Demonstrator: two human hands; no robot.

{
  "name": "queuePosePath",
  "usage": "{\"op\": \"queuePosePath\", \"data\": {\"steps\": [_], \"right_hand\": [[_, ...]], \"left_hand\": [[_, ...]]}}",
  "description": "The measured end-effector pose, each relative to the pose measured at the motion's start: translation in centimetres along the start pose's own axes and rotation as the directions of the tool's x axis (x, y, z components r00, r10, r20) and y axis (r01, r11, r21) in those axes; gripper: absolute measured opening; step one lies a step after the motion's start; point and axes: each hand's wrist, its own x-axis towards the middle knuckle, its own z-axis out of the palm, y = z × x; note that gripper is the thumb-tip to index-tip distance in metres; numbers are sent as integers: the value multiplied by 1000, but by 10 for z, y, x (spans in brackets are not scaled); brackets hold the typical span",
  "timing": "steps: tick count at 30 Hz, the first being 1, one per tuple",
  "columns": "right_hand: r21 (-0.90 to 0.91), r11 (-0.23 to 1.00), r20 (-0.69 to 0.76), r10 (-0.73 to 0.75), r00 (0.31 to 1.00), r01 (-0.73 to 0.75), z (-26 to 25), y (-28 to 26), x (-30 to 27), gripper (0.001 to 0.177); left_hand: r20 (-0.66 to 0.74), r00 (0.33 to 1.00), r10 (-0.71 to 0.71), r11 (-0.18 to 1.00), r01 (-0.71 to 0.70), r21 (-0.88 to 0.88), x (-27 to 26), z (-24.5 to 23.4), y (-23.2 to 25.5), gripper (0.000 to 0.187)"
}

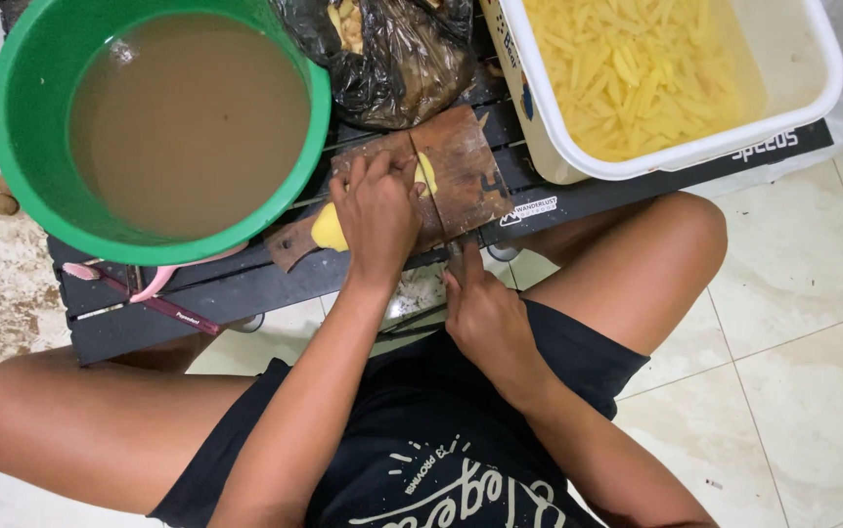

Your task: Slicing peeled potatoes into thin strips on a wooden board using a knife.

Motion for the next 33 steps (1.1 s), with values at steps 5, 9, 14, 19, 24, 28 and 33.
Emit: {"op": "queuePosePath", "data": {"steps": [5, 9, 14, 19, 24, 28, 33], "right_hand": [[-1, 1000, 26, 32, 999, -32, -2, 7, -22, 53], [88, 994, -11, 70, 997, -69, -3, 12, -24, 50], [103, 994, -88, 30, 996, -21, -5, 6, -23, 46], [108, 994, -75, 35, 997, -26, -1, 4, -24, 51], [115, 993, -70, 25, 997, -17, -3, 1, -26, 48], [111, 994, -77, 27, 997, -18, 3, 2, -28, 49], [62, 997, -68, 47, 997, -43, 4, 0, -29, 52]], "left_hand": [[-2, 1000, -7, 1000, 7, -4, -1, 4, -1, 30], [-33, 999, -6, 1000, 6, 3, 0, 15, -13, 26], [-109, 994, 23, 998, -29, -49, -2, 23, -23, 17], [-140, 990, 29, 999, -31, -12, 1, 27, -22, 12], [-154, 988, 33, 999, -32, 8, 1, 28, -22, 10], [-169, 985, 37, 999, -38, -4, 1, 25, -21, 11], [-134, 991, 21, 1000, -21, 3, 1, 27, -23, 9]]}}
